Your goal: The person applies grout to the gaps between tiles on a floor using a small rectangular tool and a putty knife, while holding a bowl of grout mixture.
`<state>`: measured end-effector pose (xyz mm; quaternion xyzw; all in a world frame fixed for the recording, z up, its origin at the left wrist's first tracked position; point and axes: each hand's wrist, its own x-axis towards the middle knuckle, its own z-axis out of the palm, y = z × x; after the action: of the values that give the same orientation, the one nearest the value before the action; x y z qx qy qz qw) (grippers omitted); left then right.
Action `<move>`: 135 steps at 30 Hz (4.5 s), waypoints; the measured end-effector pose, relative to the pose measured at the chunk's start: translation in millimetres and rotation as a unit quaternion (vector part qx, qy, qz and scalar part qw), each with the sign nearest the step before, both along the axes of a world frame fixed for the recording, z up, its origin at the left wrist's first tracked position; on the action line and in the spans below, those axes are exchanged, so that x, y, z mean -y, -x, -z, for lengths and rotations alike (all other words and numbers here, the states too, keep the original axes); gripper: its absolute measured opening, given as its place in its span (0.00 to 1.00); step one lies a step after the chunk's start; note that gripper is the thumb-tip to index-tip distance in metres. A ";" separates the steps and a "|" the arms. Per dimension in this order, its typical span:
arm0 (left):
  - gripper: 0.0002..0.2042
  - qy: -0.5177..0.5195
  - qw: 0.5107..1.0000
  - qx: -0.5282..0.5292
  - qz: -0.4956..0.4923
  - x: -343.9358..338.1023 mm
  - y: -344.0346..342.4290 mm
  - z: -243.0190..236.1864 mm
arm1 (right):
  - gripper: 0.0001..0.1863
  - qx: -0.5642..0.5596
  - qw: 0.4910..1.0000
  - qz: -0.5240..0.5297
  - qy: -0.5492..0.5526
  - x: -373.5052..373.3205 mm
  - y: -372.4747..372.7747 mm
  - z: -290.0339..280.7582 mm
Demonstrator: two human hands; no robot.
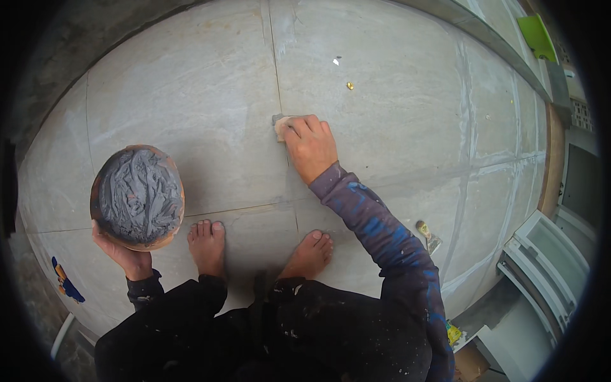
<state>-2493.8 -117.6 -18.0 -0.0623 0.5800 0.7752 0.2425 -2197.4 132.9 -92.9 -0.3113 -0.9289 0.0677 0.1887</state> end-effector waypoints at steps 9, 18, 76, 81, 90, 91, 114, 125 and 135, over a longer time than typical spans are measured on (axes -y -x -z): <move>0.30 0.028 0.998 -0.014 -0.050 -16.1 24.6 29.8 | 0.16 0.129 0.974 -0.029 0.183 47.7 -15.3 13.5; 0.30 0.003 0.998 0.014 -0.062 -15.1 16.2 45.7 | 0.18 0.015 0.998 -0.061 -0.002 -43.3 32.2 55.4; 0.30 -0.020 0.999 0.011 -0.033 -6.0 49.0 13.3 | 0.15 0.041 0.988 -0.050 0.141 -10.0 35.7 -7.0; 0.30 -0.001 0.998 0.026 -0.050 -26.1 39.1 15.6 | 0.19 -0.029 0.999 -0.025 -0.012 -150.9 95.6 -6.0; 0.31 -0.004 1.000 0.006 -0.023 -24.7 22.3 16.8 | 0.24 0.060 0.982 -0.087 0.157 -9.6 -8.4 20.1; 0.31 -0.005 1.000 0.005 -0.024 -25.1 21.3 17.4 | 0.23 0.067 0.967 -0.073 0.235 -7.1 -11.3 16.0; 0.31 0.012 0.998 -0.011 -0.063 -53.9 44.7 21.3 | 0.19 -0.006 0.999 -0.033 -0.018 -207.4 120.2 24.3; 0.31 -0.024 0.999 0.009 -0.021 -5.6 39.9 28.2 | 0.26 0.088 0.973 -0.110 0.185 77.8 -25.2 9.1; 0.31 -0.055 0.998 -0.004 0.008 15.4 30.2 11.0 | 0.19 -0.111 0.993 -0.015 0.038 -94.0 71.9 -23.0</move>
<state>-2524.0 -133.1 -28.9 -0.0414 0.5379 0.8040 0.2499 -2269.4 226.9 -69.9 -0.2949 -0.9036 0.1399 0.2773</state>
